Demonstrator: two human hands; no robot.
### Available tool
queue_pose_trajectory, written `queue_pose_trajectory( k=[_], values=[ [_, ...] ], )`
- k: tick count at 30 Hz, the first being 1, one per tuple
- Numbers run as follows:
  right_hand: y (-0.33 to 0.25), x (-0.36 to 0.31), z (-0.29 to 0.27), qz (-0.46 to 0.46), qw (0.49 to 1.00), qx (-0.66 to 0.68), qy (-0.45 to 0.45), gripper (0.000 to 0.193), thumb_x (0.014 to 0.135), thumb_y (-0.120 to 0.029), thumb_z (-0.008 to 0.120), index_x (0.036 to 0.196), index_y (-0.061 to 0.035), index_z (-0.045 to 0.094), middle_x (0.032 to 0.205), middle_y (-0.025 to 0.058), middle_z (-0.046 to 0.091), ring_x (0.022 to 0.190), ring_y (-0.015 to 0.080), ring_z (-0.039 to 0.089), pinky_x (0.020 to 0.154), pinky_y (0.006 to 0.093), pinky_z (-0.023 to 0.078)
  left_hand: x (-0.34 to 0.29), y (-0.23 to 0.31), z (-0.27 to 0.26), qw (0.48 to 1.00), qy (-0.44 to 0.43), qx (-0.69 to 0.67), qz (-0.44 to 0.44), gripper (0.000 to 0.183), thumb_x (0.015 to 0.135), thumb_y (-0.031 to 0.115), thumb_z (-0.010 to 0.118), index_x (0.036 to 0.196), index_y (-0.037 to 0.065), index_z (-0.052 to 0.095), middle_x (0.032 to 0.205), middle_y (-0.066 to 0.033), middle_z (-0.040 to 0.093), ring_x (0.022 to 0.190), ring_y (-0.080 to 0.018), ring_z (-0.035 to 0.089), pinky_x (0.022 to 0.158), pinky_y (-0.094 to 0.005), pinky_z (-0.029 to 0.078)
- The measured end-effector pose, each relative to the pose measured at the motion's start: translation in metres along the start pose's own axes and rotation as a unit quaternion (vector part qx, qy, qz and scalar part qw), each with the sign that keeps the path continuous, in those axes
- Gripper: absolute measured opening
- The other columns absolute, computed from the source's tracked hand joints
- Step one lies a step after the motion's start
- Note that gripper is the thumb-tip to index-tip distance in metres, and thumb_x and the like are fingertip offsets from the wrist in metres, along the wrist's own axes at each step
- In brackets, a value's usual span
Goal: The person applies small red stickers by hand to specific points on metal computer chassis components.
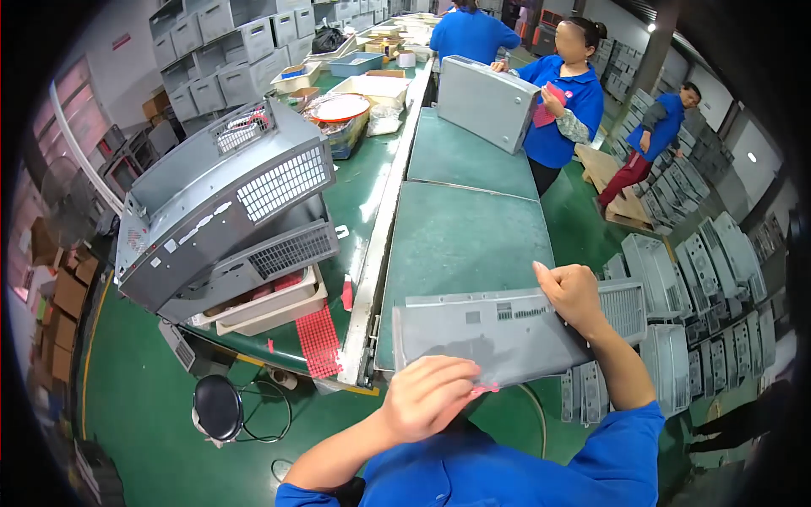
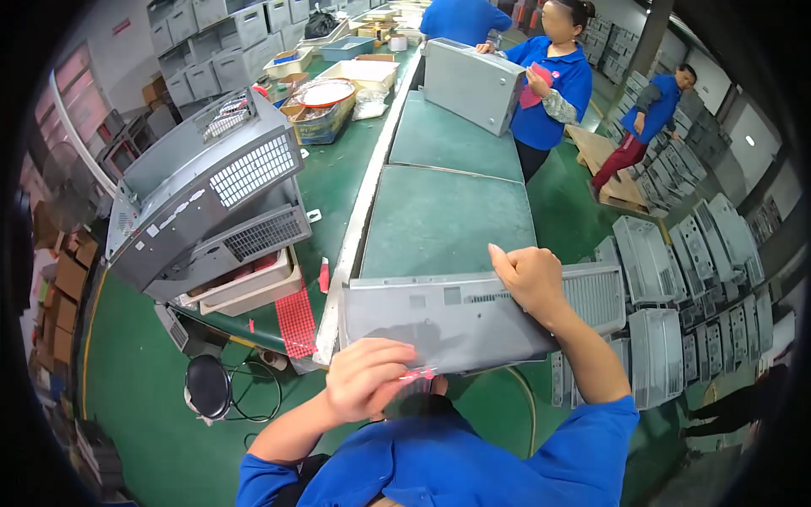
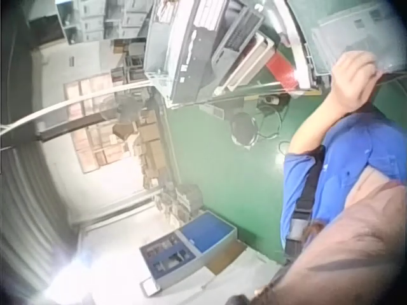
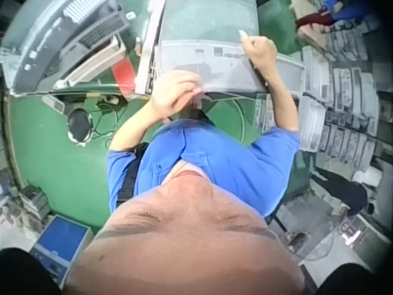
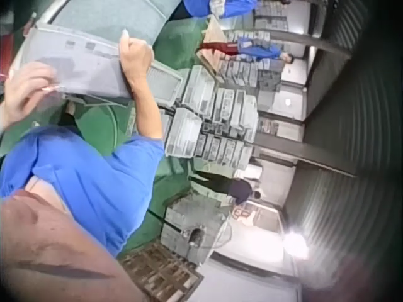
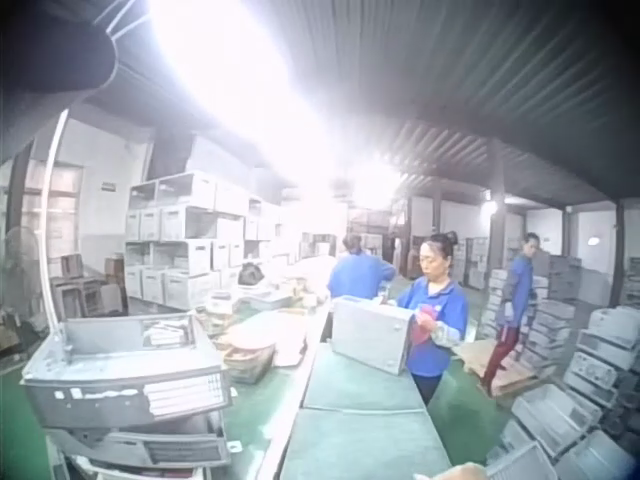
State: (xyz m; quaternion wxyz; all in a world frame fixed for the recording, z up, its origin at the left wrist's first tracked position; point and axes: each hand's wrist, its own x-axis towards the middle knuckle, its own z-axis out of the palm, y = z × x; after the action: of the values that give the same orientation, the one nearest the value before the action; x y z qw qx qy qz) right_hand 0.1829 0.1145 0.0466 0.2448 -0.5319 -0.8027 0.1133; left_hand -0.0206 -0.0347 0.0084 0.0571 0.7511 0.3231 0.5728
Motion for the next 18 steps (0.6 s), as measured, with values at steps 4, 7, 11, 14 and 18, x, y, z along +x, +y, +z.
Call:
queue_pose_trajectory(
  k=[4, 7, 11, 14, 18],
  values=[
    [0.000, -0.017, 0.004, -0.025, 0.999, 0.013, 0.022, 0.052, 0.085, -0.031, 0.052, 0.046, 0.0023, 0.039, 0.040, 0.0076, 0.025, 0.036, 0.0144, 0.023, 0.038, 0.0336, 0.022, -0.012, -0.004, -0.005, 0.997, 0.013, 0.077, 0.013, 0.016, 0.065, 0.002, 0.066, 0.077, -0.003, 0.055, 0.082, -0.0136, 0.060, 0.078, -0.0277, 0.060, 0.067, -0.0341, 0.049],
    [0.005, -0.008, 0.004, -0.010, 0.999, -0.023, 0.033, 0.052, 0.085, -0.034, 0.049, 0.046, 0.0007, 0.046, 0.041, 0.0146, 0.035, 0.034, 0.0270, 0.034, 0.040, 0.0369, 0.027, -0.005, -0.008, 0.000, 0.995, 0.023, 0.093, 0.007, 0.015, 0.067, 0.003, 0.064, 0.078, -0.003, 0.055, 0.082, -0.0126, 0.060, 0.080, -0.0265, 0.060, 0.070, -0.0339, 0.049],
    [0.013, 0.017, 0.013, -0.016, 0.999, -0.019, 0.035, 0.052, 0.085, -0.035, 0.048, 0.047, -0.0002, 0.045, 0.043, 0.0159, 0.036, 0.037, 0.0302, 0.034, 0.041, 0.0383, 0.027, 0.009, -0.028, 0.000, 0.997, 0.056, 0.043, -0.041, 0.014, 0.069, 0.004, 0.066, 0.075, 0.000, 0.055, 0.081, -0.0115, 0.062, 0.081, -0.0260, 0.062, 0.068, -0.0329, 0.049],
    [0.008, 0.030, 0.019, -0.030, 0.997, -0.067, 0.035, 0.049, 0.086, -0.037, 0.045, 0.051, -0.0016, 0.049, 0.047, 0.0169, 0.043, 0.043, 0.0333, 0.042, 0.044, 0.0402, 0.031, 0.015, -0.040, -0.002, 0.996, 0.054, 0.049, -0.054, 0.013, 0.070, 0.004, 0.066, 0.075, 0.001, 0.054, 0.080, -0.0096, 0.063, 0.081, -0.0254, 0.062, 0.067, -0.0324, 0.049],
    [0.009, 0.036, 0.025, -0.023, 0.996, -0.075, 0.035, 0.048, 0.086, -0.039, 0.042, 0.056, -0.0027, 0.051, 0.053, 0.0169, 0.049, 0.051, 0.0356, 0.049, 0.048, 0.0420, 0.035, 0.017, -0.047, -0.001, 0.995, 0.058, 0.058, -0.053, 0.012, 0.070, 0.005, 0.064, 0.075, 0.002, 0.054, 0.077, -0.0097, 0.061, 0.078, -0.0254, 0.061, 0.065, -0.0325, 0.048]
  ],
)
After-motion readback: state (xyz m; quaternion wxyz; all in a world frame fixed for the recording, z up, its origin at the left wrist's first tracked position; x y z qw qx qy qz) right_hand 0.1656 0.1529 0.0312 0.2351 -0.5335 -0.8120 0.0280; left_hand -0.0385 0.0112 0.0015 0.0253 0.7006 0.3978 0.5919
